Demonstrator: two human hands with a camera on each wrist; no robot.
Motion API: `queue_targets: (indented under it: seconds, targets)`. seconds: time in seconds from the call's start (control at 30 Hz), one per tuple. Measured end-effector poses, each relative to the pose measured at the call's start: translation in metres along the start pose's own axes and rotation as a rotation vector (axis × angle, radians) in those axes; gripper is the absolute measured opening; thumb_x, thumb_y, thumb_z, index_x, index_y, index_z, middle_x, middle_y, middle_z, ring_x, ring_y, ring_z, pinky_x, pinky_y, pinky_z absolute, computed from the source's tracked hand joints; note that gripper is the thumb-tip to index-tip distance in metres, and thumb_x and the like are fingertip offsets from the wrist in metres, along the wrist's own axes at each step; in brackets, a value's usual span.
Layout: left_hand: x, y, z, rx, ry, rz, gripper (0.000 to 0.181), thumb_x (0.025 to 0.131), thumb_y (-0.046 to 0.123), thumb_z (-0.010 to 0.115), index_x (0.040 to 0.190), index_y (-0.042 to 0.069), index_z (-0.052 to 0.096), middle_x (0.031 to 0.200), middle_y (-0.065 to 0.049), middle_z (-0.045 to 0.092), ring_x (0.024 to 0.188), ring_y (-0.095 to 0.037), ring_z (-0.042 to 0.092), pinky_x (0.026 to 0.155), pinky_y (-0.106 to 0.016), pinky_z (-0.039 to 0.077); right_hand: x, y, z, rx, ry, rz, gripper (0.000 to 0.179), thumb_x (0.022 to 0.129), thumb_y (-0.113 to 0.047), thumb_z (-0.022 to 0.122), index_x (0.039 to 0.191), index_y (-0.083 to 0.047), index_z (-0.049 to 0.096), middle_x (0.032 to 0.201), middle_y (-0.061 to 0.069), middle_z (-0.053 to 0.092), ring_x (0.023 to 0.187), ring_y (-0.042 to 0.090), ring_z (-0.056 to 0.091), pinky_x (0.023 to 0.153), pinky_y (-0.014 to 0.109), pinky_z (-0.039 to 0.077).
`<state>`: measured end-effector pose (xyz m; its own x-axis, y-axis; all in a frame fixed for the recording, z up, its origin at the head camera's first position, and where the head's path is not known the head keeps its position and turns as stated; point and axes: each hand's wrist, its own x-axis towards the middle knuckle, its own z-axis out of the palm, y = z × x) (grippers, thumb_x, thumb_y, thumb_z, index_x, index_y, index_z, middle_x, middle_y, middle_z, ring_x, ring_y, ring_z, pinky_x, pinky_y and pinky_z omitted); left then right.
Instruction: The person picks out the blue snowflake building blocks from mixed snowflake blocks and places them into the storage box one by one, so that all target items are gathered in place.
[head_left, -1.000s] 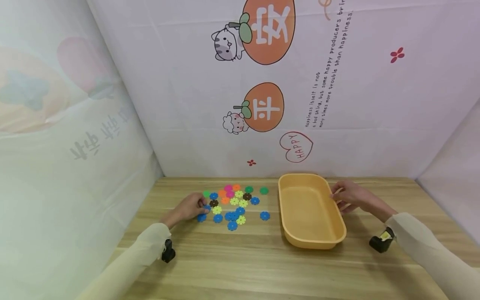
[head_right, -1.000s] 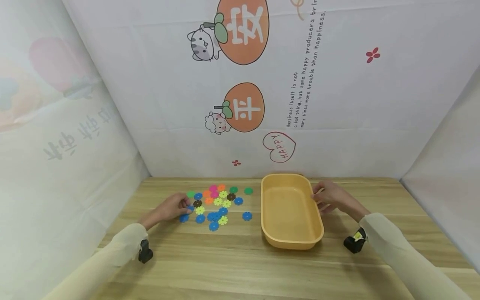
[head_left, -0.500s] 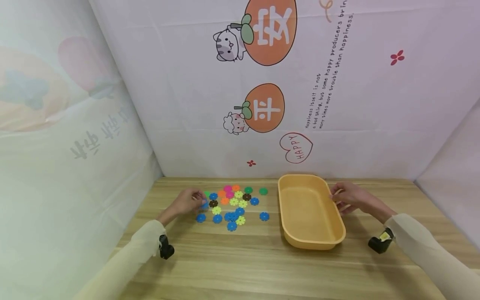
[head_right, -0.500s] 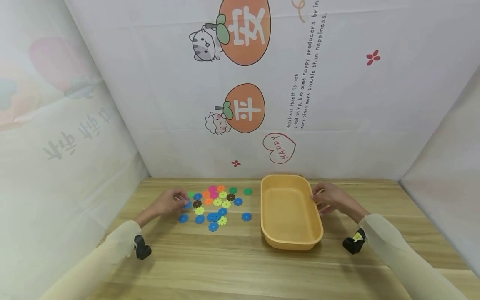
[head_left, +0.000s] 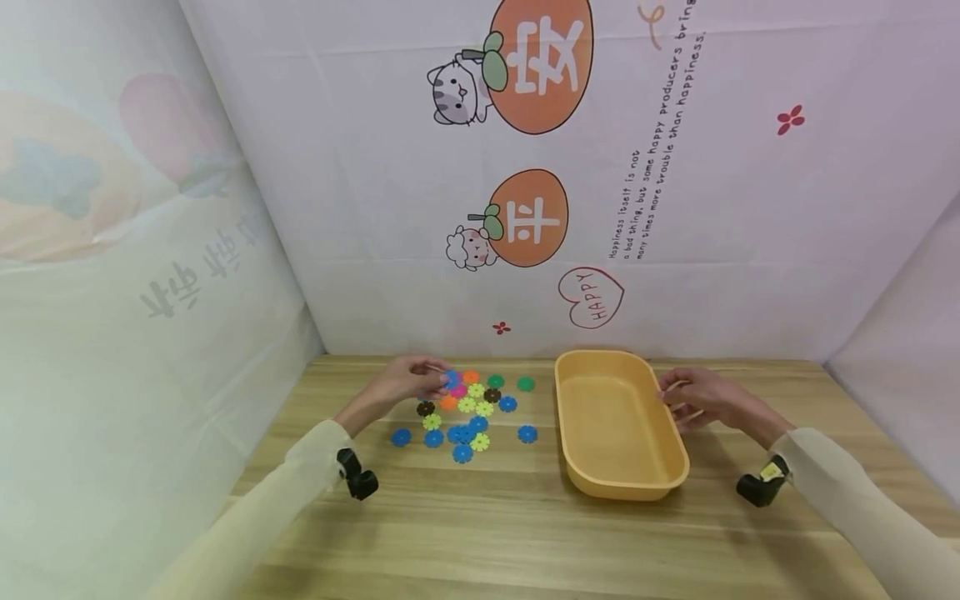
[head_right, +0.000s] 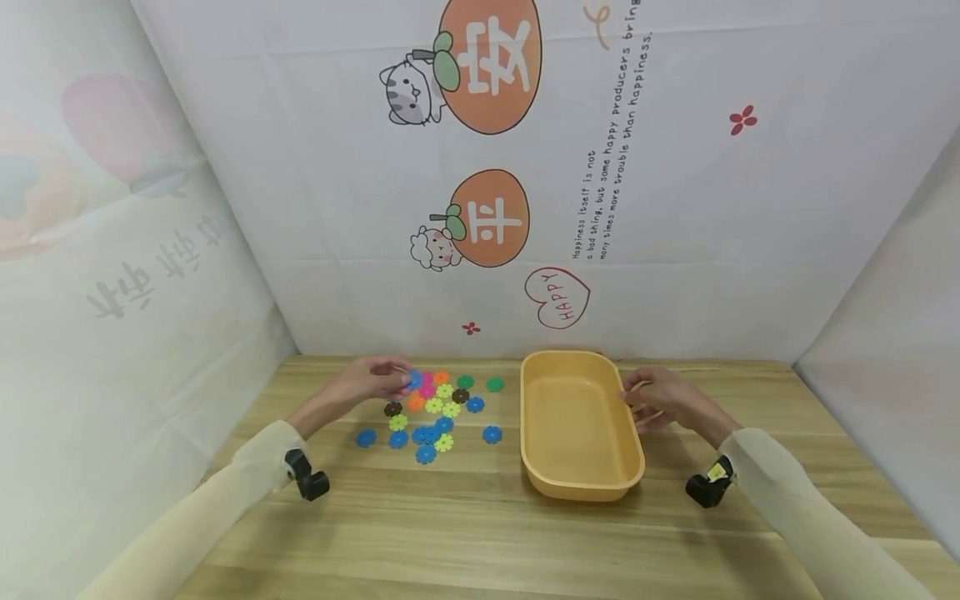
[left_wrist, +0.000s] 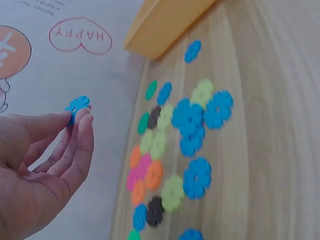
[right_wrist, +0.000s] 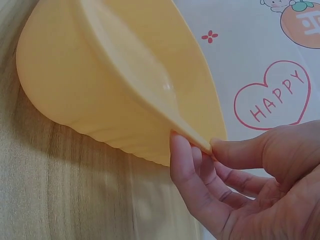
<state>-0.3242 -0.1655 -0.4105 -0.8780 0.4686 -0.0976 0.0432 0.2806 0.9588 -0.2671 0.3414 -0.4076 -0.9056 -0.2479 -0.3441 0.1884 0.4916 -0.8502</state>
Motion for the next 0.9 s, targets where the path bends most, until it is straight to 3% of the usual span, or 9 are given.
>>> queue_targets:
  seconds: [0.17,0.33,0.47,0.63,0.7,0.9]
  targets:
    - [0.015,0.016,0.019,-0.03,-0.034,-0.002,0.035,0.105,0.013,0.064,0.138,0.0,0.062,0.125,-0.02,0.07,0.104,-0.022,0.073,0.107,-0.054,0.053,0.001,0.001,0.001,0.004,-0.003,0.0,0.027,0.107,-0.011,0.054,0.124,0.01,0.048,0.096,0.009,0.068,0.082,0.018,0.072,0.074,0.039,0.065]
    - [0.028,0.03,0.037,-0.079,-0.028,-0.001,0.036,0.102,0.013,0.069,0.135,-0.001,0.063,0.121,-0.022,0.072,0.106,-0.027,0.074,0.105,-0.052,0.054,0.004,-0.002,0.007,0.012,-0.006,-0.025,0.027,0.107,-0.01,0.055,0.124,0.01,0.051,0.095,0.009,0.067,0.079,0.017,0.07,0.073,0.038,0.065]
    - [0.034,0.036,0.05,-0.117,-0.036,-0.001,0.036,0.102,0.01,0.069,0.134,-0.004,0.062,0.119,-0.023,0.072,0.099,-0.021,0.074,0.106,-0.055,0.053,0.005,-0.006,0.012,0.003,-0.002,-0.037,0.026,0.107,-0.009,0.056,0.123,0.011,0.051,0.093,0.008,0.068,0.077,0.016,0.069,0.072,0.036,0.065]
    - [0.04,0.04,0.062,-0.142,-0.068,0.0,0.035,0.103,0.008,0.067,0.134,-0.006,0.061,0.119,-0.021,0.071,0.096,-0.016,0.073,0.104,-0.049,0.056,0.006,-0.01,0.016,-0.01,0.007,-0.029,0.028,0.106,-0.009,0.056,0.124,0.012,0.05,0.093,0.009,0.068,0.078,0.016,0.069,0.071,0.037,0.065]
    - [0.043,0.039,0.066,-0.147,-0.077,0.001,0.035,0.102,0.008,0.068,0.134,-0.005,0.062,0.118,-0.019,0.072,0.103,-0.026,0.074,0.105,-0.049,0.055,0.006,-0.012,0.018,-0.016,0.011,-0.029,0.028,0.106,-0.009,0.056,0.124,0.012,0.05,0.093,0.009,0.068,0.078,0.017,0.07,0.071,0.038,0.065]
    - [0.053,0.04,0.083,-0.161,-0.101,0.027,0.035,0.102,0.007,0.067,0.134,-0.007,0.062,0.116,-0.019,0.073,0.112,-0.032,0.072,0.107,-0.052,0.053,0.008,-0.015,0.026,-0.012,0.014,-0.032,0.026,0.106,-0.008,0.057,0.122,0.011,0.052,0.093,0.009,0.069,0.077,0.017,0.071,0.072,0.039,0.065]
